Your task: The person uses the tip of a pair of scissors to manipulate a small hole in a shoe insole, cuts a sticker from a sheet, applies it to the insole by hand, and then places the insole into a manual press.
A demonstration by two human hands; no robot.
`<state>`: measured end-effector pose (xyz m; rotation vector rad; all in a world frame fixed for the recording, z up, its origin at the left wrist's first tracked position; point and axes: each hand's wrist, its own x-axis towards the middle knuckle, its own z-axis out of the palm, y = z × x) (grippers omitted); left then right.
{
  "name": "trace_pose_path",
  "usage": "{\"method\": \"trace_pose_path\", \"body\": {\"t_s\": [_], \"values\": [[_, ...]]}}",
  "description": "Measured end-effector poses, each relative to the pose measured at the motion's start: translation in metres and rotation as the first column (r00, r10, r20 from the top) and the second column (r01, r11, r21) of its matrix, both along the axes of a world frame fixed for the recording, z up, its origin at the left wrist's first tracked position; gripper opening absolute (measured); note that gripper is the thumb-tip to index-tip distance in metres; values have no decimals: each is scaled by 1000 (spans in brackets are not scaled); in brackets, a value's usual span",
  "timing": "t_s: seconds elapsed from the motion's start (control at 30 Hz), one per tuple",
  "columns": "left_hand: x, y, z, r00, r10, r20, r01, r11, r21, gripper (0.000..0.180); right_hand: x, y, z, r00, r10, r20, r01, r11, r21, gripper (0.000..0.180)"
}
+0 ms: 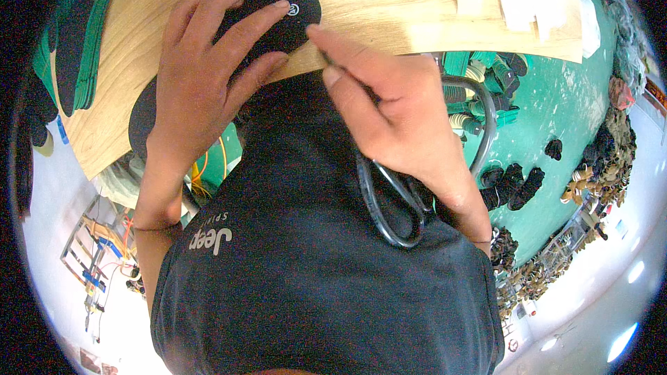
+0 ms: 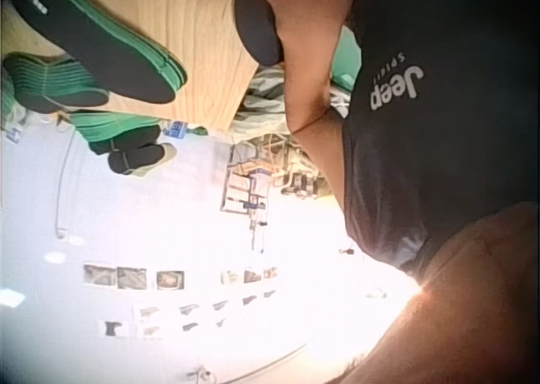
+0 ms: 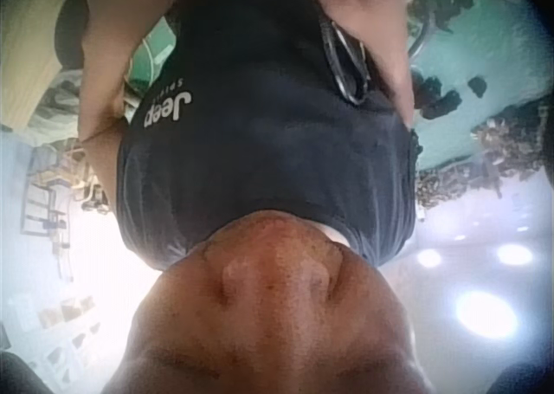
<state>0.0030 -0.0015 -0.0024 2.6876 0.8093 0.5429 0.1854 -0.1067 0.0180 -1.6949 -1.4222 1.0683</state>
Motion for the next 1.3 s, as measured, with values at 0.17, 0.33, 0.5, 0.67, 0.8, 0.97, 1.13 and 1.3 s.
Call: {"method": "trace_pose_path", "body": {"t_s": [0.17,0.33,0.5,0.67,0.8,0.97,1.13,1.3], "values": [[1,-1,2,1000,5,-10,-5,1000,-5,43,-2,-1,-5,998,37,-60,-36,999,11,37],[1,-1,0,1000,5,4,-5,1000,-17,45,2,1,-3,1000,13,-4,-13,1000,14,37],[-1,0,1,1000,0,15,0,1000,-21,44,0,-1,-10,988,152,-4,-150,981,119,37],[-2,1,0,1000,14,20,-13,999,-35,44,1,6,-7,995,95,12,-95,990,108,37],[-6,-3,-4,999,42,5,-42,998,-57,45,7,5,2,995,-83,53,84,996,-23,37],[-7,-2,-4,998,48,31,-45,995,-88,46,-1,0,7,997,-71,-30,71,997,18,38],[-6,-3,-5,997,58,41,-55,995,-78,46,-1,0,8,996,-55,-67,56,998,15,39],[-4,-3,-3,999,40,36,-38,998,-59,44,-3,-3,0,997,14,-76,-14,1000,1,37]]}}
